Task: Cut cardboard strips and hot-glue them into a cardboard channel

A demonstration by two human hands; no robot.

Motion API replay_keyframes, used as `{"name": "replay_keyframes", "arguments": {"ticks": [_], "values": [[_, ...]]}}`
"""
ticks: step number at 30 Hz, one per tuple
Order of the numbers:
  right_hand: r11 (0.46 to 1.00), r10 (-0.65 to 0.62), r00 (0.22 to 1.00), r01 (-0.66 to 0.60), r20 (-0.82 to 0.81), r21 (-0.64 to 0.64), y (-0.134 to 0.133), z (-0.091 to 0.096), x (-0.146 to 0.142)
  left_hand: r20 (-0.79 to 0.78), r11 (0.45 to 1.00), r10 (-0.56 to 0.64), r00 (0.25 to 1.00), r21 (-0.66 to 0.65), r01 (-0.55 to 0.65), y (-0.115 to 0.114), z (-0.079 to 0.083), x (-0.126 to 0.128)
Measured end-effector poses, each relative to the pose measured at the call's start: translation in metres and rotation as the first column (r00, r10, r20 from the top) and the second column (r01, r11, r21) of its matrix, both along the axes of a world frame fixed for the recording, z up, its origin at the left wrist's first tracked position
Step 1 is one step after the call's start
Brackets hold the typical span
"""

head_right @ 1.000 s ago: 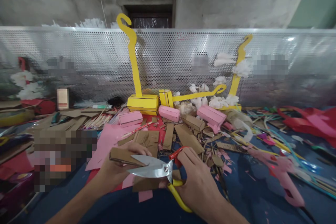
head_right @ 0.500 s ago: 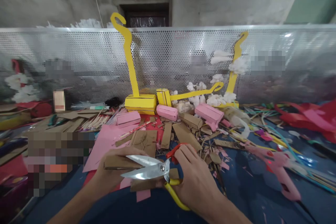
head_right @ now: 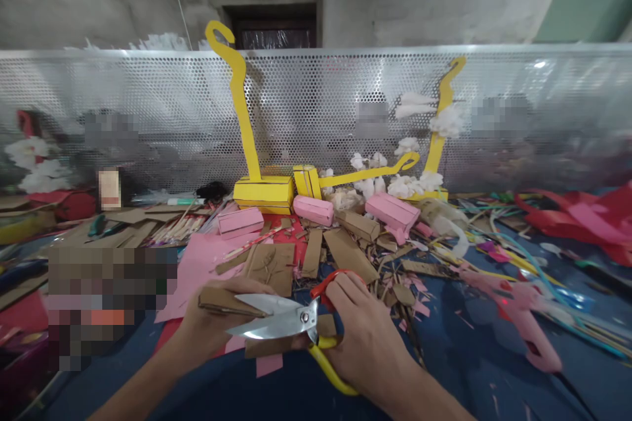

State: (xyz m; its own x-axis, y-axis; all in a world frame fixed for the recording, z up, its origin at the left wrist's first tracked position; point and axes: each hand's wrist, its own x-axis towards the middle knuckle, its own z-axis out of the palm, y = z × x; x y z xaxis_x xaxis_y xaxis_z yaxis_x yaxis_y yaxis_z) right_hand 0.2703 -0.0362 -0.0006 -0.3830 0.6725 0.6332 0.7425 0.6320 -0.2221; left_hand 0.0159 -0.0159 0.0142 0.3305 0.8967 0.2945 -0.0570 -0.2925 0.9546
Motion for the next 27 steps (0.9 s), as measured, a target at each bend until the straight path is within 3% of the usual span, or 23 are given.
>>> {"name": "replay_keyframes", "arguments": {"ticks": [6,19,27], "values": [[1.000,0.027,0.998,-0.027,-0.057,-0.011,-0.0007,0.0000,-0.0006,0.010,1.000,0.021,1.000,-0.002,-0.021,0.0003,-0.0015,0.0023],[0.986,0.083,0.988,-0.100,-0.127,-0.133,-0.0002,-0.0037,-0.0013,0.120,0.992,-0.123,0.985,0.004,0.123,0.0022,-0.0090,-0.0009],[0.976,0.084,0.986,-0.110,-0.143,-0.186,0.0011,-0.0072,-0.0007,0.086,0.993,-0.112,0.990,0.046,0.109,0.0000,-0.0045,-0.0017]]}}
